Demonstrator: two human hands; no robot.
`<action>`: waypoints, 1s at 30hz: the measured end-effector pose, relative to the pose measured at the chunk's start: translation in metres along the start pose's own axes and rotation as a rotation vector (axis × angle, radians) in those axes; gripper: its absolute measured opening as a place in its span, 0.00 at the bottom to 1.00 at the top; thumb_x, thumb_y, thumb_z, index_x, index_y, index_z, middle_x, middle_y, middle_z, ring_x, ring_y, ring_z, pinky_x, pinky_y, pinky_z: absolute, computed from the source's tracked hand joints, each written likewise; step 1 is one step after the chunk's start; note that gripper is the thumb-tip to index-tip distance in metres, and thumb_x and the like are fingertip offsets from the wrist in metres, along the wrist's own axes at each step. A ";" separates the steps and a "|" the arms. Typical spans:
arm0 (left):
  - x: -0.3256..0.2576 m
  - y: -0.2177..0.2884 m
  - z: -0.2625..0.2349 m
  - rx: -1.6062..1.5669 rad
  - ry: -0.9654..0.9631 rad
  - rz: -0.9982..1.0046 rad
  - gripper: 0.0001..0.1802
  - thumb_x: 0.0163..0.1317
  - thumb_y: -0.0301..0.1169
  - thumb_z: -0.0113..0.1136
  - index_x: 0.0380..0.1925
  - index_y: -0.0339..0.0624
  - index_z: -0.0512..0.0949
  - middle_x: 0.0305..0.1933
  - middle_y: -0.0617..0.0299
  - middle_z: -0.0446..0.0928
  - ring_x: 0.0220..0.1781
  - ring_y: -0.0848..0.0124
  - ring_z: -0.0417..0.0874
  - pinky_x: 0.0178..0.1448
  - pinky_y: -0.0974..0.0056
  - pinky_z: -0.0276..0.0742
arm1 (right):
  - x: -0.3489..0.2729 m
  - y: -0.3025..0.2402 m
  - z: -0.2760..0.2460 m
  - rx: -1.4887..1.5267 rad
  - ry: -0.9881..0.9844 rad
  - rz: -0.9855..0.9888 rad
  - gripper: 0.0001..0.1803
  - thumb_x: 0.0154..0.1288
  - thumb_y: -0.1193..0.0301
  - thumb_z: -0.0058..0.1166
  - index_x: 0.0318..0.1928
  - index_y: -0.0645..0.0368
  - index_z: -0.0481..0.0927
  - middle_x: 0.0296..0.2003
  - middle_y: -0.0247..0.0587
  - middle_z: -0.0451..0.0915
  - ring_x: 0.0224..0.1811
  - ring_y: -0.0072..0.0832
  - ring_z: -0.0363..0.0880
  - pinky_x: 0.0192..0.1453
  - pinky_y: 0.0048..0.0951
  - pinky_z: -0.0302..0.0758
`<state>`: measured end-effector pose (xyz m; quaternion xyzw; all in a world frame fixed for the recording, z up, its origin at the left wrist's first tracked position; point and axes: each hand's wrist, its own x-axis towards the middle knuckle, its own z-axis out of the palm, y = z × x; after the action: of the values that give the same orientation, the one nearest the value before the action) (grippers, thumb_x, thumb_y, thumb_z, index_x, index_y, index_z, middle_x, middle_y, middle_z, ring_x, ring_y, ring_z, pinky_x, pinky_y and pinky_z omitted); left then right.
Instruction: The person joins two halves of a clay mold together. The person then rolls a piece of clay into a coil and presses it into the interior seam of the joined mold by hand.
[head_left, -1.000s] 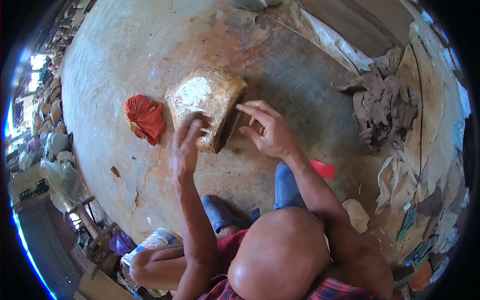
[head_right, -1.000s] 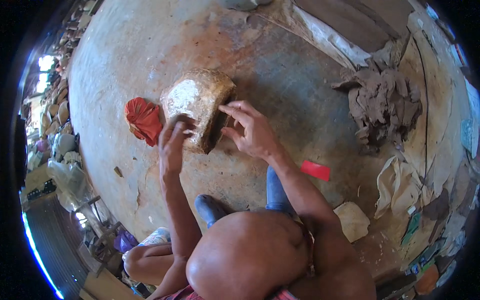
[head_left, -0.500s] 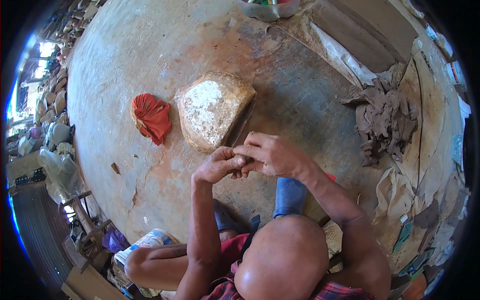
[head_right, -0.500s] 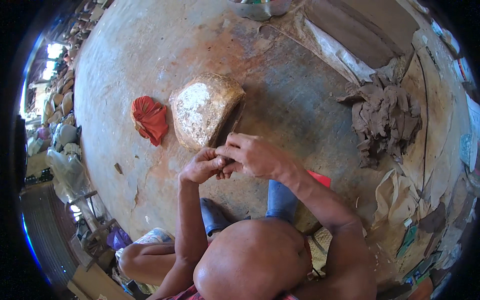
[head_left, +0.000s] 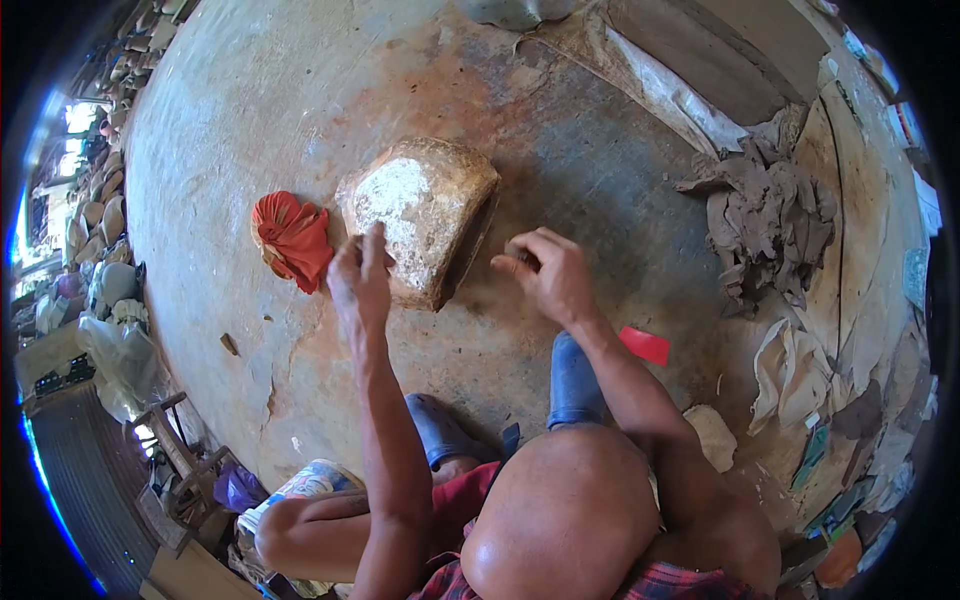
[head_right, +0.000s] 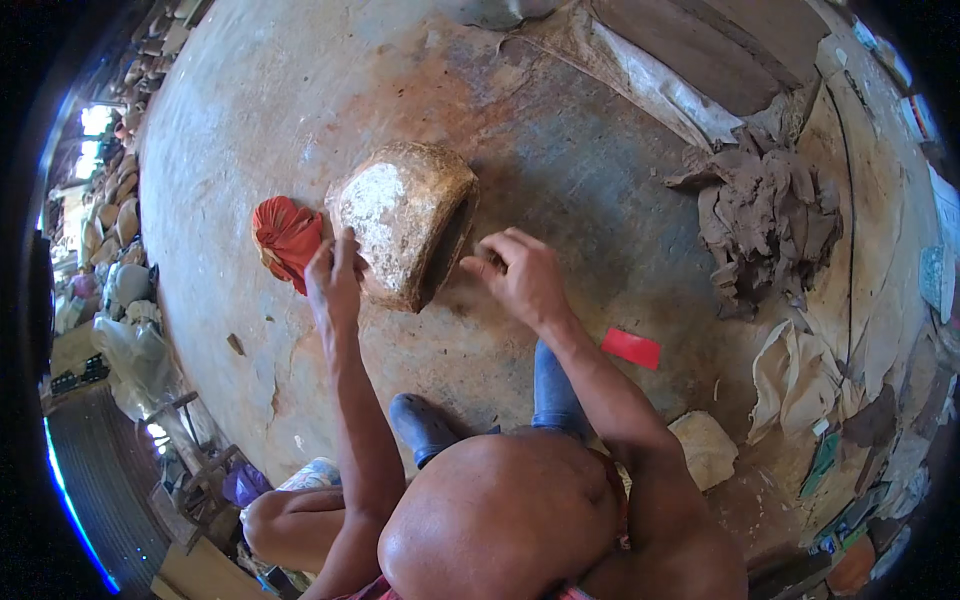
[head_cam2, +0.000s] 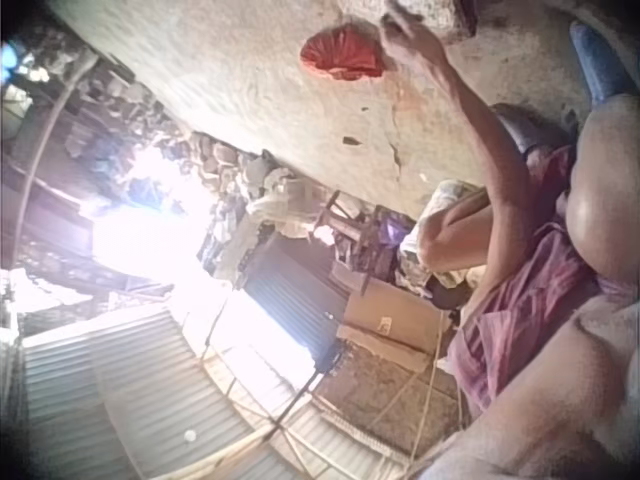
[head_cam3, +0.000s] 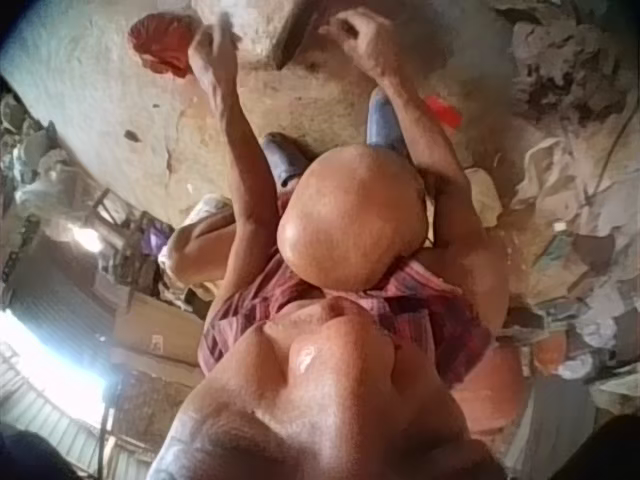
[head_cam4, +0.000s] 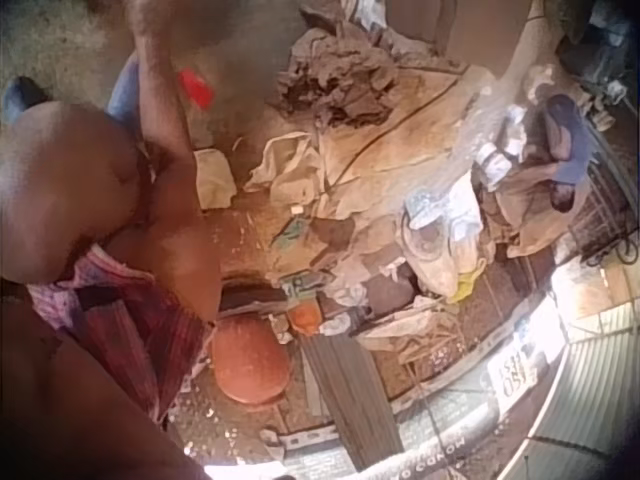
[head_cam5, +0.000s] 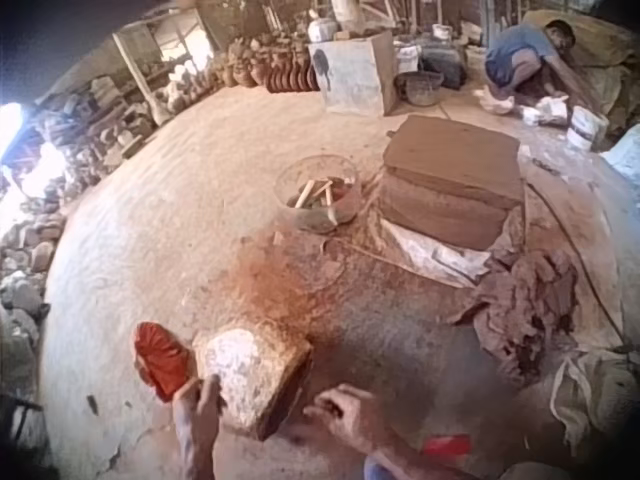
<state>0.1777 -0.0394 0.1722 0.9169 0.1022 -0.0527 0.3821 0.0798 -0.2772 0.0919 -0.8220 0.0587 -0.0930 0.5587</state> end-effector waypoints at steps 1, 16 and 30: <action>0.009 -0.010 0.011 -0.121 0.096 0.048 0.24 0.77 0.47 0.61 0.35 0.33 0.84 0.28 0.60 0.82 0.30 0.74 0.78 0.38 0.66 0.73 | 0.001 0.005 0.006 0.058 -0.006 0.161 0.11 0.68 0.73 0.69 0.49 0.61 0.88 0.40 0.47 0.86 0.35 0.42 0.87 0.39 0.39 0.83; 0.016 -0.043 0.068 0.102 0.359 0.445 0.11 0.72 0.35 0.66 0.37 0.36 0.83 0.53 0.53 0.86 0.56 0.51 0.81 0.63 0.49 0.73 | 0.042 0.045 0.109 0.006 0.493 0.022 0.10 0.61 0.77 0.70 0.43 0.63 0.87 0.34 0.48 0.80 0.35 0.48 0.83 0.41 0.44 0.80; 0.013 -0.041 0.069 0.078 0.349 0.448 0.12 0.72 0.35 0.65 0.35 0.36 0.83 0.53 0.54 0.86 0.55 0.53 0.80 0.63 0.50 0.72 | 0.068 0.067 0.090 -0.266 0.280 -0.091 0.47 0.52 0.73 0.74 0.74 0.57 0.70 0.57 0.59 0.80 0.61 0.57 0.80 0.66 0.50 0.80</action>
<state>0.1794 -0.0582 0.0930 0.9258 -0.0410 0.1877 0.3256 0.1662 -0.2341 0.0029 -0.8696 0.1105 -0.2229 0.4266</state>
